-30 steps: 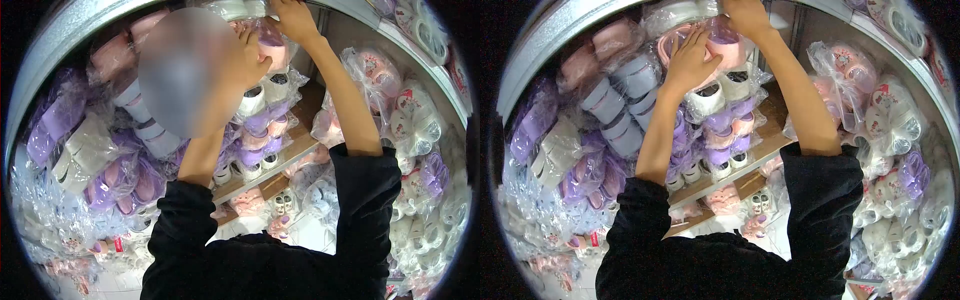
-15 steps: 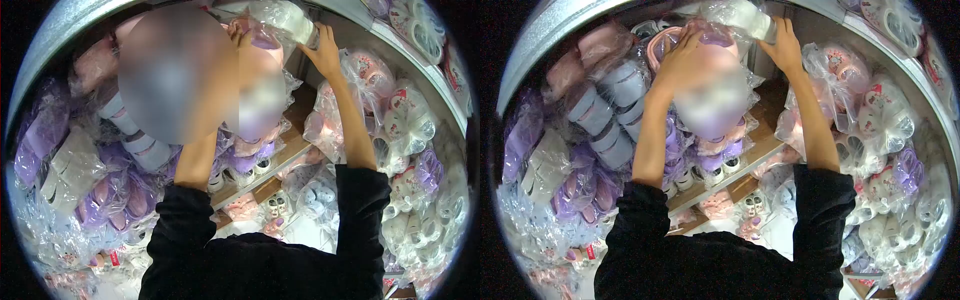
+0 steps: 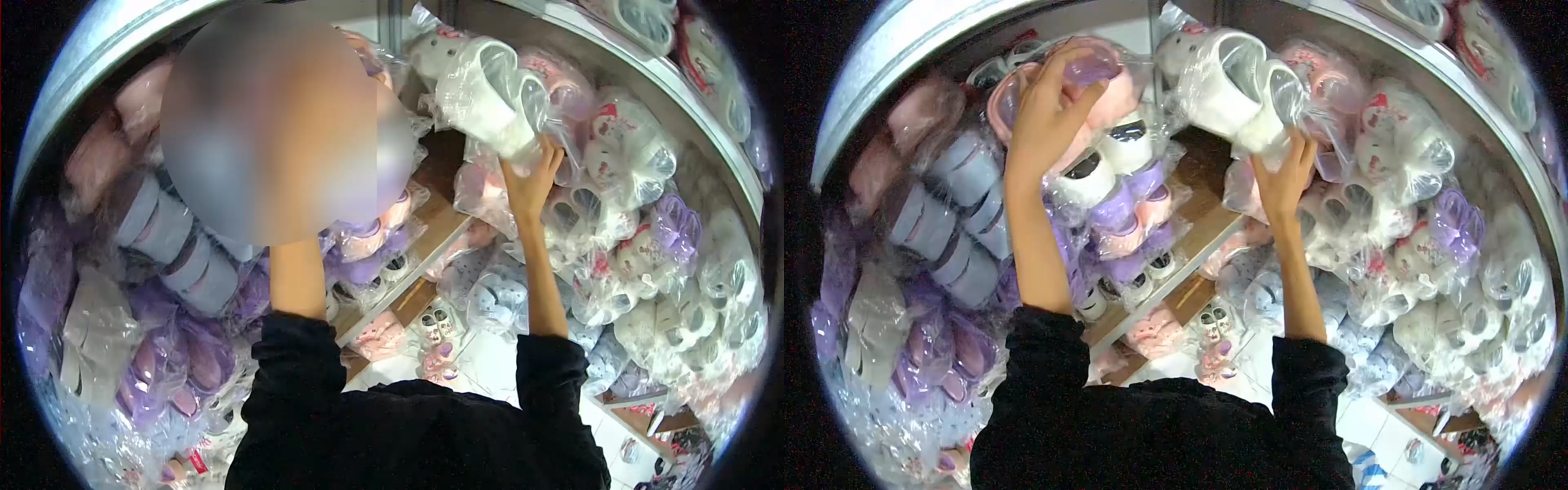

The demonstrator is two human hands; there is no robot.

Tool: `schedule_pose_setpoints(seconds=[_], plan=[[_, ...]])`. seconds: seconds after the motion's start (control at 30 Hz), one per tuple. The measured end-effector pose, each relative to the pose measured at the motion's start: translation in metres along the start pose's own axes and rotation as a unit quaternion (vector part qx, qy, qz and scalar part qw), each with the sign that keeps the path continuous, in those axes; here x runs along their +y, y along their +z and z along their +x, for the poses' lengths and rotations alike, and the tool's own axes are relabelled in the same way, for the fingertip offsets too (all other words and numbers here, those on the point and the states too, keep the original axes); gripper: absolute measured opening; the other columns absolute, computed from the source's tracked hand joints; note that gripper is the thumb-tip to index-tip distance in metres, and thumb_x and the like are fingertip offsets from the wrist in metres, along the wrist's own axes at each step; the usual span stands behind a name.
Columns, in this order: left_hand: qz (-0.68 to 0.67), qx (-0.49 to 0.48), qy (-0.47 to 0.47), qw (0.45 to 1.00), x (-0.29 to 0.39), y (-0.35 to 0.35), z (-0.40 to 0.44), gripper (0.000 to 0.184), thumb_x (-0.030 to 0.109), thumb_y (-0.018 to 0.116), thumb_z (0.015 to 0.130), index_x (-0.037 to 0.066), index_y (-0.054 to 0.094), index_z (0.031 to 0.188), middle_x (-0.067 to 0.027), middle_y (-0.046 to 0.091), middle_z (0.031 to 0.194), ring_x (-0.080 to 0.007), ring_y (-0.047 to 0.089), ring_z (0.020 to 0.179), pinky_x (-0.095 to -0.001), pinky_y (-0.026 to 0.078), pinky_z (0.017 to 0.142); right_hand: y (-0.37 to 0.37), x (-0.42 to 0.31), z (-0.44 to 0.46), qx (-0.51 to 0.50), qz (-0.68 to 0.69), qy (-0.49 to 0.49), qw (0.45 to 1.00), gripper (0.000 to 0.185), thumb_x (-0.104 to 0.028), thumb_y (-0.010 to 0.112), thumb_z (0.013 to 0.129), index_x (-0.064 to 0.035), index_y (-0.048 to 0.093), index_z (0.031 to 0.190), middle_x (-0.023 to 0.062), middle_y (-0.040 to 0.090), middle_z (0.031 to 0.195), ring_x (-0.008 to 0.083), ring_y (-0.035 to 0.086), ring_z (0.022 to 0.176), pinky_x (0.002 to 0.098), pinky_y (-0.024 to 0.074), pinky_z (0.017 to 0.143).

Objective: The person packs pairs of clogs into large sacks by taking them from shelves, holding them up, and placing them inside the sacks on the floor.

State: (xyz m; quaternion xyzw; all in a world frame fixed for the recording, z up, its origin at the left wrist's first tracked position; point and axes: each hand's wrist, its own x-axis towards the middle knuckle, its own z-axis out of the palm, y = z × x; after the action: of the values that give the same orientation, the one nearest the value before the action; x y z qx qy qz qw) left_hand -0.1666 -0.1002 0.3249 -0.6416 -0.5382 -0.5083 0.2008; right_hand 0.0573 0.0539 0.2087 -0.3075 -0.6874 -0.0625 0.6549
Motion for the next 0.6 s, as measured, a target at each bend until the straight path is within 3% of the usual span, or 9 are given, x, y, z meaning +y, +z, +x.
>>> schedule_pose_setpoints(seconds=[0.03, 0.1, 0.2, 0.27, 0.33, 0.43, 0.53, 0.57, 0.6], plan=[[-0.051, 0.012, 0.004, 0.999, 0.010, 0.005, -0.003, 0.042, 0.026, 0.056, 0.072, 0.007, 0.045, 0.108, -0.0131, 0.048, 0.109, -0.0273, 0.043, 0.106, -0.0442, 0.013, 0.097, -0.007, 0.000, -0.008, 0.010, -0.006, -0.007, 1.000, 0.058, -0.006, 0.067, 0.056, -0.0024, 0.039, 0.107, 0.0168, 0.037, 0.105, 0.0333, 0.039, 0.098, 0.0386, 0.0335, 0.083], [-0.215, 0.028, 0.009, 0.976, 0.029, 0.026, -0.019, 0.048, 0.025, 0.055, 0.074, 0.007, 0.038, 0.116, -0.0136, 0.040, 0.121, -0.0248, 0.036, 0.114, -0.0421, 0.012, 0.099, -0.021, 0.000, -0.024, 0.029, -0.017, -0.022, 0.999, 0.060, -0.004, 0.067, 0.054, -0.0033, 0.039, 0.107, 0.0156, 0.037, 0.106, 0.0321, 0.039, 0.099, 0.0382, 0.0333, 0.085], [-0.442, 0.036, -0.073, 0.893, 0.042, 0.070, -0.057, 0.056, 0.022, 0.050, 0.078, 0.005, 0.025, 0.125, -0.0119, 0.024, 0.131, -0.0216, 0.022, 0.121, -0.0375, 0.013, 0.099, -0.047, 0.001, -0.050, 0.017, -0.017, -0.034, 0.999, 0.060, -0.001, 0.067, 0.051, -0.0048, 0.040, 0.105, 0.0149, 0.037, 0.108, 0.0313, 0.039, 0.100, 0.0381, 0.0337, 0.085], [-0.525, 0.057, -0.159, 0.835, 0.039, 0.094, -0.083, 0.058, 0.018, 0.048, 0.079, 0.005, 0.019, 0.127, -0.0093, 0.016, 0.134, -0.0215, 0.014, 0.124, -0.0340, 0.013, 0.100, -0.057, 0.000, -0.069, 0.045, -0.004, -0.040, 0.998, 0.059, 0.001, 0.065, 0.051, -0.0075, 0.042, 0.104, 0.0142, 0.035, 0.109, 0.0311, 0.039, 0.101, 0.0392, 0.0341, 0.086], [-0.661, 0.070, -0.227, 0.712, 0.035, 0.119, -0.113, 0.050, 0.025, 0.042, 0.080, 0.003, 0.029, 0.123, -0.0092, 0.027, 0.130, -0.0233, 0.027, 0.118, -0.0347, 0.018, 0.098, -0.066, -0.002, -0.087, 0.072, -0.013, -0.038, 0.997, 0.059, 0.001, 0.065, 0.050, -0.0087, 0.042, 0.104, 0.0137, 0.034, 0.109, 0.0308, 0.039, 0.101, 0.0395, 0.0338, 0.087], [-0.831, -0.038, -0.317, 0.456, 0.023, 0.134, -0.146, 0.052, 0.027, 0.047, 0.079, 0.003, 0.030, 0.122, -0.0080, 0.037, 0.122, -0.0219, 0.036, 0.112, -0.0356, 0.025, 0.096, -0.088, -0.002, -0.108, 0.060, -0.057, -0.063, 0.995, 0.056, 0.003, 0.064, 0.048, -0.0102, 0.044, 0.099, 0.0125, 0.035, 0.106, 0.0289, 0.039, 0.102, 0.0415, 0.0336, 0.087], [-0.797, -0.074, -0.331, 0.501, 0.022, 0.142, -0.155, 0.075, 0.019, 0.063, 0.067, 0.005, 0.021, 0.127, -0.0058, 0.040, 0.120, -0.0174, 0.039, 0.108, -0.0309, 0.031, 0.091, -0.103, -0.002, -0.129, 0.063, -0.079, -0.050, 0.994, 0.050, 0.003, 0.063, 0.049, -0.0109, 0.046, 0.094, 0.0117, 0.035, 0.102, 0.0296, 0.038, 0.102, 0.0445, 0.0320, 0.088], [-0.762, -0.099, -0.334, 0.546, 0.028, 0.141, -0.156, 0.086, 0.019, 0.072, 0.057, 0.005, 0.024, 0.126, -0.0051, 0.041, 0.117, -0.0168, 0.040, 0.106, -0.0294, 0.031, 0.090, -0.108, -0.004, -0.134, 0.064, -0.084, -0.053, 0.993, 0.049, 0.003, 0.061, 0.049, -0.0116, 0.046, 0.093, 0.0123, 0.034, 0.104, 0.0310, 0.037, 0.103, 0.0455, 0.0314, 0.088], [-0.746, -0.115, -0.335, 0.564, 0.034, 0.142, -0.156, 0.087, 0.018, 0.073, 0.055, 0.005, 0.024, 0.126, -0.0052, 0.040, 0.117, -0.0169, 0.040, 0.107, -0.0297, 0.031, 0.091, -0.112, -0.004, -0.137, 0.066, -0.089, -0.056, 0.992, 0.047, 0.004, 0.060, 0.049, -0.0123, 0.047, 0.092, 0.0129, 0.033, 0.106, 0.0324, 0.036, 0.104, 0.0465, 0.0309, 0.088]])
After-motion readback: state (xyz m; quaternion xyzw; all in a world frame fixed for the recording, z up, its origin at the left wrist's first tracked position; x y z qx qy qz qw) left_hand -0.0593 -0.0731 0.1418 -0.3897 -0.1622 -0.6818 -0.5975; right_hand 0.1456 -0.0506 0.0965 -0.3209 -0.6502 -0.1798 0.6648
